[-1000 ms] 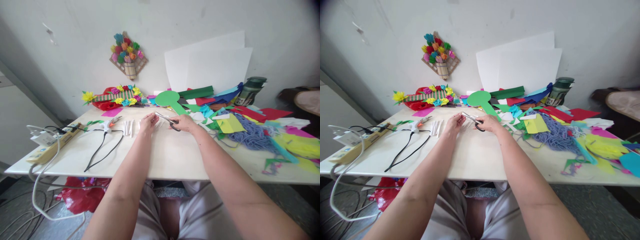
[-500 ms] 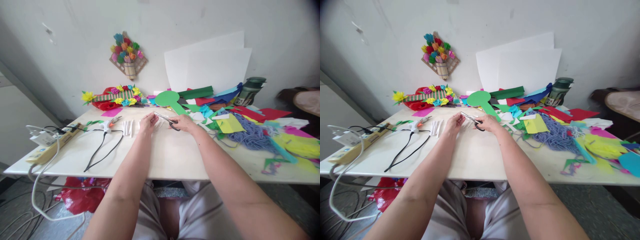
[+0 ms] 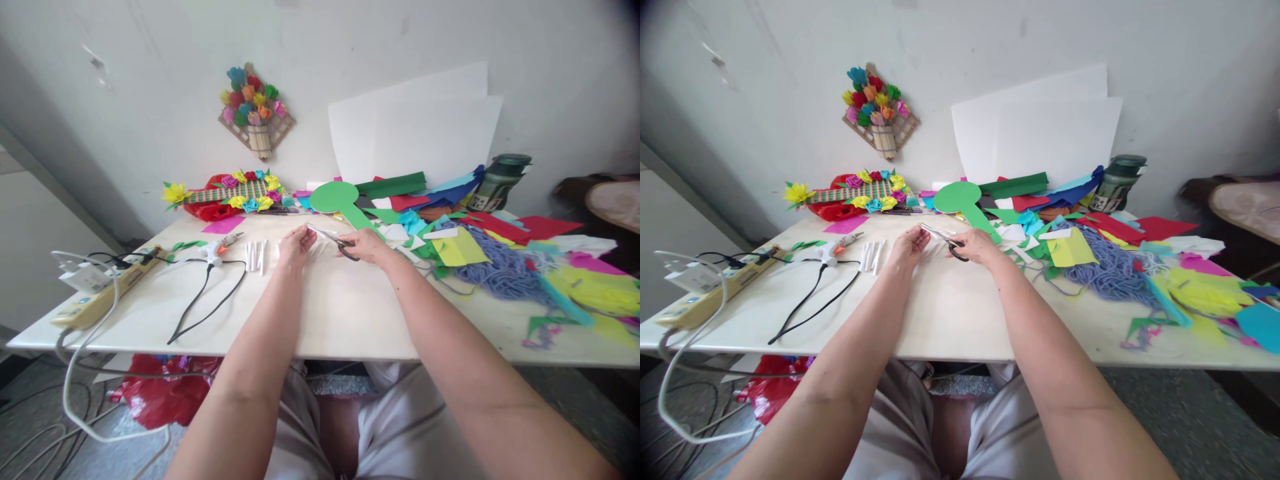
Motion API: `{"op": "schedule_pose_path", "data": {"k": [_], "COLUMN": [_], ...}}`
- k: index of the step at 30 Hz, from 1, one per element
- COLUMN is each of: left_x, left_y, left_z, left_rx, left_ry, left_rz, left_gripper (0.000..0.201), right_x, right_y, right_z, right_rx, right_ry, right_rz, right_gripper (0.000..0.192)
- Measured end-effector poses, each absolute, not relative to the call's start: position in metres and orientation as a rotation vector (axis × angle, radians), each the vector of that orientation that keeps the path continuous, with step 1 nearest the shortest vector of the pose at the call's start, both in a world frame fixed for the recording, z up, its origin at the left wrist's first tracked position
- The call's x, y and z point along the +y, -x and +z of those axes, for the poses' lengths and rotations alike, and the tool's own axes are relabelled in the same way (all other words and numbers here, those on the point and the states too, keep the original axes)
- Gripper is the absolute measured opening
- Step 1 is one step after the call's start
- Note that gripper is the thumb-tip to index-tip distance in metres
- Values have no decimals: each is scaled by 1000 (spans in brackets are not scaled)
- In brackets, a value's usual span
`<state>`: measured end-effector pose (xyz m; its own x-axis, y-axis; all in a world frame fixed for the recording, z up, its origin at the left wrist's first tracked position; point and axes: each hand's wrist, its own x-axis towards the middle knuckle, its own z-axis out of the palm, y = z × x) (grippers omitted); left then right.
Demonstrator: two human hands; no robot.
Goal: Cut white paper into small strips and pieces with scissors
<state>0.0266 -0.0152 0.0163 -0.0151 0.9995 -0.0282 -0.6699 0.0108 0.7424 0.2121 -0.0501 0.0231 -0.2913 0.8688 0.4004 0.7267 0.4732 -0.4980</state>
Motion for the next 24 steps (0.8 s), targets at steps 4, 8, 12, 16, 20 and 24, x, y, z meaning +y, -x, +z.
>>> {"op": "schedule_pose_path", "data": {"k": [4, 8, 12, 16, 20, 24], "left_x": [-15, -12, -11, -11, -11, -12], "left_y": [-26, -26, -26, -27, -29, -31], "left_z": [16, 14, 12, 11, 9, 7], "left_rx": [689, 672, 660, 659, 667, 657], "left_ry": [-634, -646, -652, -668, -702, -715], "left_rz": [1468, 1461, 1472, 1462, 1433, 1422], "left_gripper": [7, 6, 7, 7, 6, 6], "right_x": [-51, -52, -54, -56, -56, -55], "right_y": [-212, -212, -213, -213, -214, -214], "right_z": [25, 26, 28, 30, 30, 28], "right_rx": [-2114, -2101, -2104, -2113, -2116, -2121], "right_ry": [1337, 1385, 1420, 1428, 1441, 1442], "right_rz": [258, 197, 162, 137, 137, 145], "right_gripper": [33, 33, 34, 35, 37, 38]}}
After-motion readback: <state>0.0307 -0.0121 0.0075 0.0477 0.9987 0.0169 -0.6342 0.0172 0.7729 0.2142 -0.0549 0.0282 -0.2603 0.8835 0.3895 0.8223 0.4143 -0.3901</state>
